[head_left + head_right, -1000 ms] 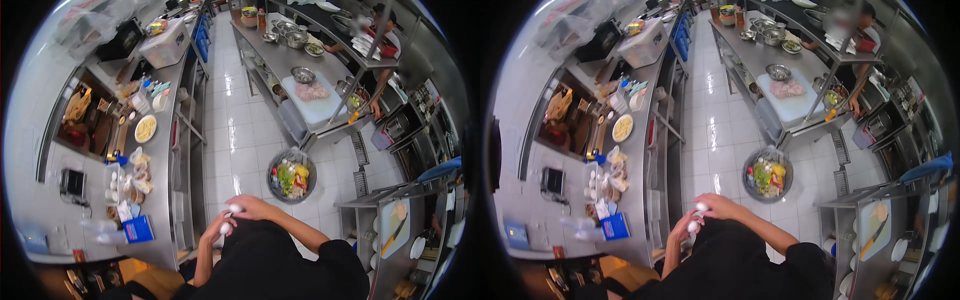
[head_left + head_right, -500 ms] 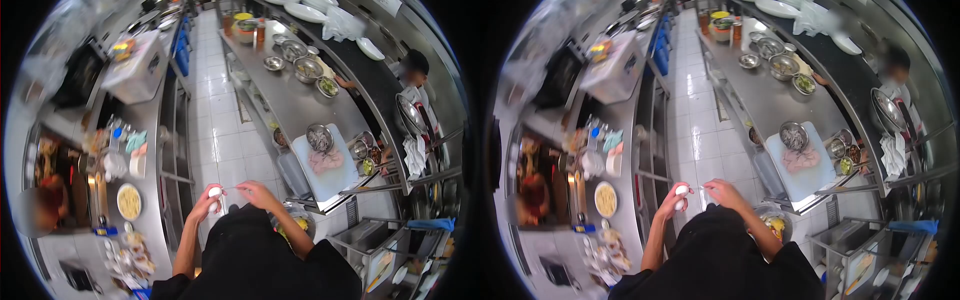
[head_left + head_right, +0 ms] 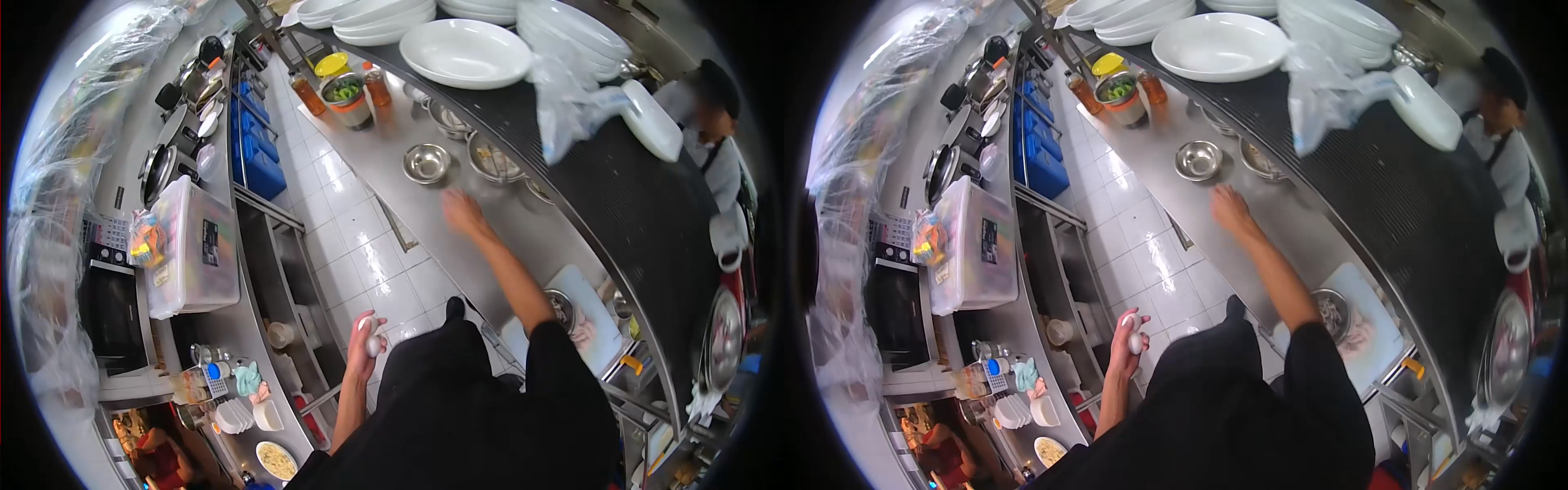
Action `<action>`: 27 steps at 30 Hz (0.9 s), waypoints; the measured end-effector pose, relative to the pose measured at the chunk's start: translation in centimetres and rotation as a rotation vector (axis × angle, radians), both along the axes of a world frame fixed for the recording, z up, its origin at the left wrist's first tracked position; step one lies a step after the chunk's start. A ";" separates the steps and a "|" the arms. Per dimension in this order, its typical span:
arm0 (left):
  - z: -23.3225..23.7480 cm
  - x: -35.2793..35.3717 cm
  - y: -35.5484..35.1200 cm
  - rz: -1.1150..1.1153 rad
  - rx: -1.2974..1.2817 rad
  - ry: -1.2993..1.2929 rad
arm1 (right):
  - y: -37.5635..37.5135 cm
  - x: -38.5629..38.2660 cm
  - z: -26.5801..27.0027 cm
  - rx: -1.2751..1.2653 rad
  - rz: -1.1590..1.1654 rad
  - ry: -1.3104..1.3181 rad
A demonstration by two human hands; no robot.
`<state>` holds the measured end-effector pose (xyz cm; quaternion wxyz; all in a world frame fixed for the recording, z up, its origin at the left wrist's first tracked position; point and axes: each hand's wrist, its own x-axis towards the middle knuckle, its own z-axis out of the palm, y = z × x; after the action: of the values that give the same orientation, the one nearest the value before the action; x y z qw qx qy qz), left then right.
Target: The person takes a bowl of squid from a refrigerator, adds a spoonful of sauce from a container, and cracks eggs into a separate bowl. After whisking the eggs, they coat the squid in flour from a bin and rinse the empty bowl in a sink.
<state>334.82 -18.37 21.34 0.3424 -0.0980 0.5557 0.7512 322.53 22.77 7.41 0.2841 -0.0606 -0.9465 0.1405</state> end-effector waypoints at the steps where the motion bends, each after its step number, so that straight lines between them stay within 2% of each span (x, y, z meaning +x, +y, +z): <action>1: 0.5 -1.6 0.6 -0.008 -0.006 0.000 | 0.7 -3.6 -1.5 0.044 -0.011 -0.078; 3: 1.6 -5.0 2.0 -0.026 -0.007 0.011 | 2.1 -10.5 -2.9 0.144 -0.055 -0.211; 6: 1.6 -10.3 3.2 -0.075 -0.050 -0.002 | 3.9 -15.5 -5.1 0.471 0.175 -0.701; 9: -0.3 -16.4 4.5 -0.182 -0.046 0.019 | 3.3 -14.4 -6.7 0.484 0.193 -0.584; 12: -0.7 -22.0 6.2 -0.351 -0.066 0.035 | 1.7 -11.8 -2.6 0.366 0.200 -0.738; 14: -2.8 -25.6 7.2 -0.467 -0.069 0.039 | -0.3 -8.8 -0.4 0.364 0.135 -0.779; 18: -7.9 -30.7 11.3 -0.713 -0.072 0.013 | -4.0 -2.3 -0.4 0.194 -0.026 -0.796; 23: -15.5 -31.1 18.2 -1.024 -0.091 -0.086 | -7.9 1.7 0.3 -0.043 -0.264 -0.837; 27: -16.8 -29.1 21.6 -1.192 -0.076 -0.137 | -9.6 2.7 0.3 -0.088 -0.388 -0.826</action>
<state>305.72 3.25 4.52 0.7359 0.1700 0.5179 0.4015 325.27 13.15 7.67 -0.0986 -0.2998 -0.9447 0.0888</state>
